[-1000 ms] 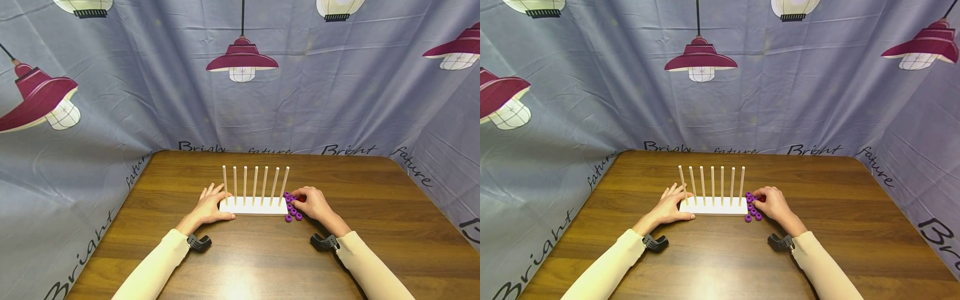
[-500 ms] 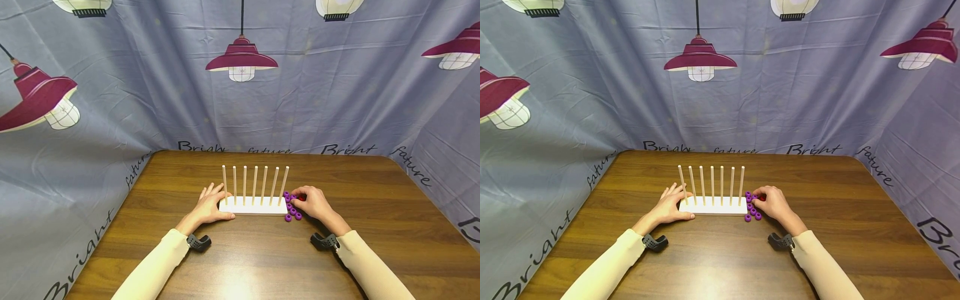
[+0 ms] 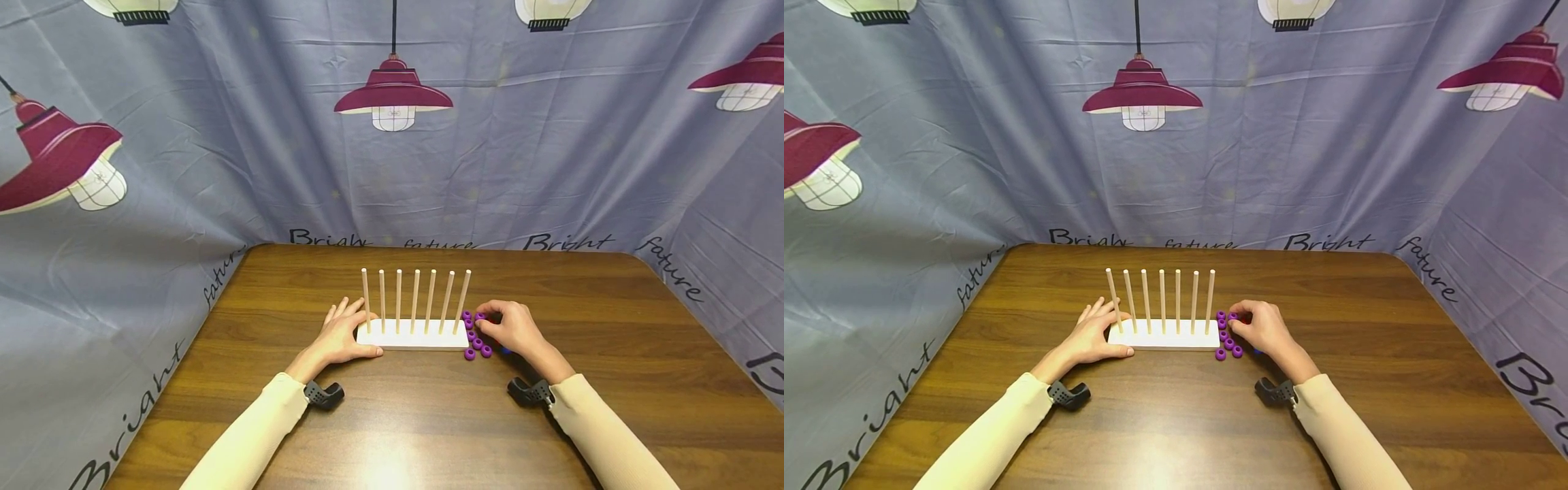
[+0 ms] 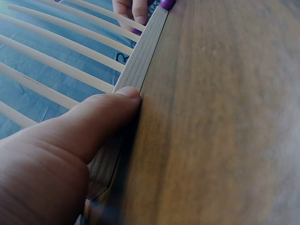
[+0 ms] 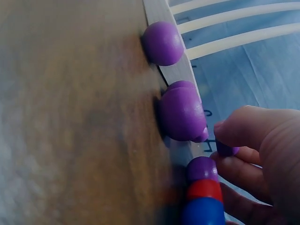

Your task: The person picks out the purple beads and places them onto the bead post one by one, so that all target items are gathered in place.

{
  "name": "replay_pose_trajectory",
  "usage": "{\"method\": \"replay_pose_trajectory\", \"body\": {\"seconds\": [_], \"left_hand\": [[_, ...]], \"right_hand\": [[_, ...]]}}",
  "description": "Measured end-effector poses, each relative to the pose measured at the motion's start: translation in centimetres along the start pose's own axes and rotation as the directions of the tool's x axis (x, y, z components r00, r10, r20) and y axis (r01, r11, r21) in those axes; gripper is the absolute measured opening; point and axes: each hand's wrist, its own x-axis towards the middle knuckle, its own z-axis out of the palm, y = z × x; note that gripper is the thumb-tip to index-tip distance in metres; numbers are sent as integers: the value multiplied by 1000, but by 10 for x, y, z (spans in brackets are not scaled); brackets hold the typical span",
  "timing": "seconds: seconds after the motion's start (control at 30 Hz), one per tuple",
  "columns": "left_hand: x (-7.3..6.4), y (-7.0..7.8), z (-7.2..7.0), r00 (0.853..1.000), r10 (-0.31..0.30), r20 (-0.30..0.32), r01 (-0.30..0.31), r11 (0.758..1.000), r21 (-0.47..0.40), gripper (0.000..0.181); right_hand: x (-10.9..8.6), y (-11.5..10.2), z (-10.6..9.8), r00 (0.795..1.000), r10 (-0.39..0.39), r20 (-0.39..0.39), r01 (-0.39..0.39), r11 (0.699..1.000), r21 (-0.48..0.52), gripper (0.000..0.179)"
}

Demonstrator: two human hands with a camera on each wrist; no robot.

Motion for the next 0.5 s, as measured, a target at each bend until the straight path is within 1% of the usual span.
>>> {"method": "replay_pose_trajectory", "body": {"seconds": [0.27, 0.5], "left_hand": [[0, 0, 0, 1000, -2, 4, 2, 1000, -7, 67], [0, 0, 0, 1000, 1, -3, -1, 1000, -6, 67]], "right_hand": [[1, -6, -6, 1000, -8, -27, 9, 1000, 28, 13], [3, -13, -13, 999, -13, -52, 16, 999, 50, 15]]}}
